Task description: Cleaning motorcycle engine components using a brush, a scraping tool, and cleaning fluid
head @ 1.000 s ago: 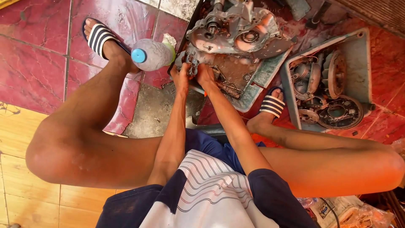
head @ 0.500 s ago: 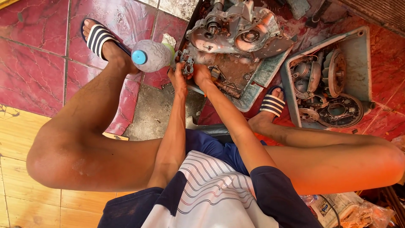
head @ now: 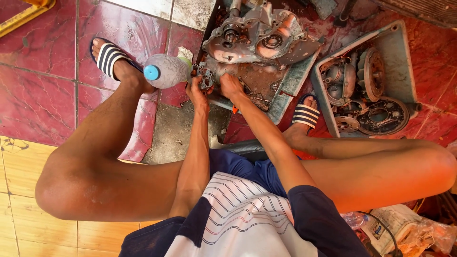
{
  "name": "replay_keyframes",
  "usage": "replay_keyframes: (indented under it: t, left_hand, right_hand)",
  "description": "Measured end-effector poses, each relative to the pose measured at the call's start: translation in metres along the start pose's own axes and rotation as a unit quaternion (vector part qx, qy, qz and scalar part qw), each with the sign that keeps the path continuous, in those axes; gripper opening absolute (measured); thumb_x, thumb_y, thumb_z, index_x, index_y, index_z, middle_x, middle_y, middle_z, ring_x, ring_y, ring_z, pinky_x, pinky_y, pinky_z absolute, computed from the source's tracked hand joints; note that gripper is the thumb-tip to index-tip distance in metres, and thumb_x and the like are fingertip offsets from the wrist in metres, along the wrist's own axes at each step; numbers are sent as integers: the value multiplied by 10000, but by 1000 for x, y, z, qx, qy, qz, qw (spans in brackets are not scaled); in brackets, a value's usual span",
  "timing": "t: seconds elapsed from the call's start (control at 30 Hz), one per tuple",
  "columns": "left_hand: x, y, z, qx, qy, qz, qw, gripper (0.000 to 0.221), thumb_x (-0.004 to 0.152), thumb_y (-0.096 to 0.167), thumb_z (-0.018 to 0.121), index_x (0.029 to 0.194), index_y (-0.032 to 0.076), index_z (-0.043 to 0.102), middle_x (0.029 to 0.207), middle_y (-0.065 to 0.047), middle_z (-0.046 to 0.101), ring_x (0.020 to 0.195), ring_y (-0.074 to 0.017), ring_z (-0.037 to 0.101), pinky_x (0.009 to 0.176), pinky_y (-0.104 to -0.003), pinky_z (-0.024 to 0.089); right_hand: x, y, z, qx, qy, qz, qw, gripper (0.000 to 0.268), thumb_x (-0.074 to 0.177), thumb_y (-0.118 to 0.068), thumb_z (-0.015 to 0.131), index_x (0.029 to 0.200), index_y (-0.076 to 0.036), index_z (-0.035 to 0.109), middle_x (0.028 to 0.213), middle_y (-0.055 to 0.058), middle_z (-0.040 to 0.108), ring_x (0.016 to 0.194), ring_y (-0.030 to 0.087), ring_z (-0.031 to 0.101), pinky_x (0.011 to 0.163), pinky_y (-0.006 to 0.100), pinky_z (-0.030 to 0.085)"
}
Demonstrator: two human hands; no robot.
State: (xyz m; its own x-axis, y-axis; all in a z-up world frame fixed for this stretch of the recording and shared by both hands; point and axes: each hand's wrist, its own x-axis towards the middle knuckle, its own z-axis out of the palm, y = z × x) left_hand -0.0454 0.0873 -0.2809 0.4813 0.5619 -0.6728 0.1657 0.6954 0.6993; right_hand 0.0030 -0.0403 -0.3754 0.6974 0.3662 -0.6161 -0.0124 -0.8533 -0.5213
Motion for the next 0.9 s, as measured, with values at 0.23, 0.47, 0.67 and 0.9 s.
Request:
replay_keyframes:
  t: [0.23, 0.47, 0.67, 0.9]
  left_hand:
    - [-45, 25, 21, 2, 23, -4, 1000, 288, 770, 192, 744, 894, 15, 554, 617, -189, 574, 414, -276, 571, 354, -330, 362]
    - [-103, 64, 69, 18, 96, -23, 995, 401, 713, 237, 767, 944, 4, 538, 614, -190, 570, 411, -251, 560, 341, -311, 362]
    - [-155, 113, 109, 45, 21, -34, 998, 575, 775, 242, 758, 1156, -61, 450, 697, -198, 596, 502, -250, 595, 425, -332, 426]
    - [-257, 215, 164, 116, -95, -6, 989, 445, 769, 280, 764, 1005, -25, 541, 738, -159, 615, 535, -254, 647, 467, -326, 495]
  right_hand:
    - [-38, 7, -74, 109, 175, -256, 944, 131, 755, -111, 751, 711, -20, 667, 648, 182, 623, 684, 377, 691, 629, 427, 564]
    - [-109, -42, -224, 384, 245, -260, 851, 58, 818, 26, 722, 764, 8, 732, 743, 126, 675, 486, 209, 689, 505, 314, 613]
    - [-179, -70, -324, 455, 210, -248, 829, 71, 953, 22, 684, 985, 80, 710, 685, 231, 704, 576, 290, 745, 543, 364, 668]
    - [-201, -77, -313, 284, 271, -235, 889, 182, 833, -9, 802, 1013, -22, 781, 747, 129, 752, 681, 151, 663, 691, 330, 554]
